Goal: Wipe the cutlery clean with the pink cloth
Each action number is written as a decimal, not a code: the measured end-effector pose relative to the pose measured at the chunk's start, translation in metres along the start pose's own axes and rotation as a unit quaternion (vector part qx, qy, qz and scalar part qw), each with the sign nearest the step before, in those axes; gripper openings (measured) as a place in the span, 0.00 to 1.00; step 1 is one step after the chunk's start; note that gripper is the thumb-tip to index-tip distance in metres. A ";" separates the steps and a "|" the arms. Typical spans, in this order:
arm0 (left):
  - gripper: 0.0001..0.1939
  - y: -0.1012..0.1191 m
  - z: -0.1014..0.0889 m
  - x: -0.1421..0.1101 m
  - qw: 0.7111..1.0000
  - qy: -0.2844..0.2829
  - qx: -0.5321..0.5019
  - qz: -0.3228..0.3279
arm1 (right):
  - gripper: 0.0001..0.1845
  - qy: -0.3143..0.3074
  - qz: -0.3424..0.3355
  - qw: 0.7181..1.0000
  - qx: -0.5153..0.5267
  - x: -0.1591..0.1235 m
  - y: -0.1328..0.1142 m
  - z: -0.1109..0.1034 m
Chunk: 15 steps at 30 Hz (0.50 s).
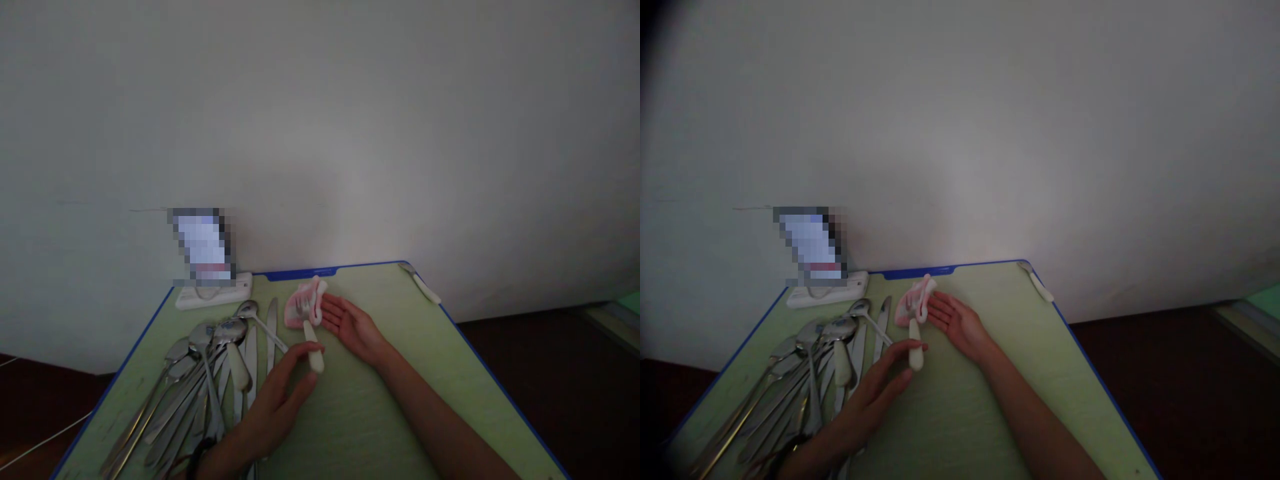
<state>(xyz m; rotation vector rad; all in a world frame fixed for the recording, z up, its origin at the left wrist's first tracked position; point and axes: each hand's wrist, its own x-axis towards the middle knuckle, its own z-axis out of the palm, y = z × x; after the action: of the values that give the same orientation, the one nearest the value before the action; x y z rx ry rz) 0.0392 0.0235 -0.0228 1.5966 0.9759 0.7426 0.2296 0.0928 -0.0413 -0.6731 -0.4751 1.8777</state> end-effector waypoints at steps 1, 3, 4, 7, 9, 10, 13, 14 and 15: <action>0.17 0.000 0.000 0.000 1.000 -0.003 0.005 0.002 | 0.14 -0.004 -0.005 1.000 -0.006 0.000 0.001 0.000; 0.16 0.000 0.000 0.000 1.000 -0.006 0.015 0.004 | 0.14 -0.013 -0.016 1.000 -0.016 -0.001 0.001 0.000; 0.15 0.000 0.000 0.000 1.000 -0.006 0.021 0.005 | 0.14 -0.014 -0.022 0.999 -0.020 -0.002 0.002 0.001; 0.12 0.000 0.001 0.000 0.999 -0.009 0.040 0.011 | 0.14 -0.015 -0.030 0.999 -0.033 -0.003 0.002 0.002; 0.09 0.001 0.002 0.000 0.999 -0.008 0.051 0.015 | 0.14 -0.013 -0.032 0.998 -0.044 -0.004 0.002 0.004; 0.08 0.001 0.002 0.000 0.998 -0.006 0.057 0.015 | 0.14 -0.013 -0.033 0.998 -0.052 -0.004 0.002 0.004; 0.06 0.002 0.004 0.001 0.997 -0.001 0.074 0.014 | 0.12 -0.015 -0.044 0.996 -0.070 -0.004 0.003 0.004; 0.06 0.002 0.004 0.002 0.997 -0.001 0.077 0.015 | 0.11 -0.015 -0.047 0.996 -0.073 -0.004 0.003 0.004; 0.05 0.002 0.005 0.002 0.997 -0.002 0.079 0.018 | 0.10 -0.012 -0.049 0.996 -0.073 -0.003 0.003 0.003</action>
<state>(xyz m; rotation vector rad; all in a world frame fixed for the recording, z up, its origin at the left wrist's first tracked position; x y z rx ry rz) 0.0446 0.0229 -0.0225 1.7560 1.0268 0.6994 0.2259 0.0884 -0.0400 -0.7105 -0.6552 1.7722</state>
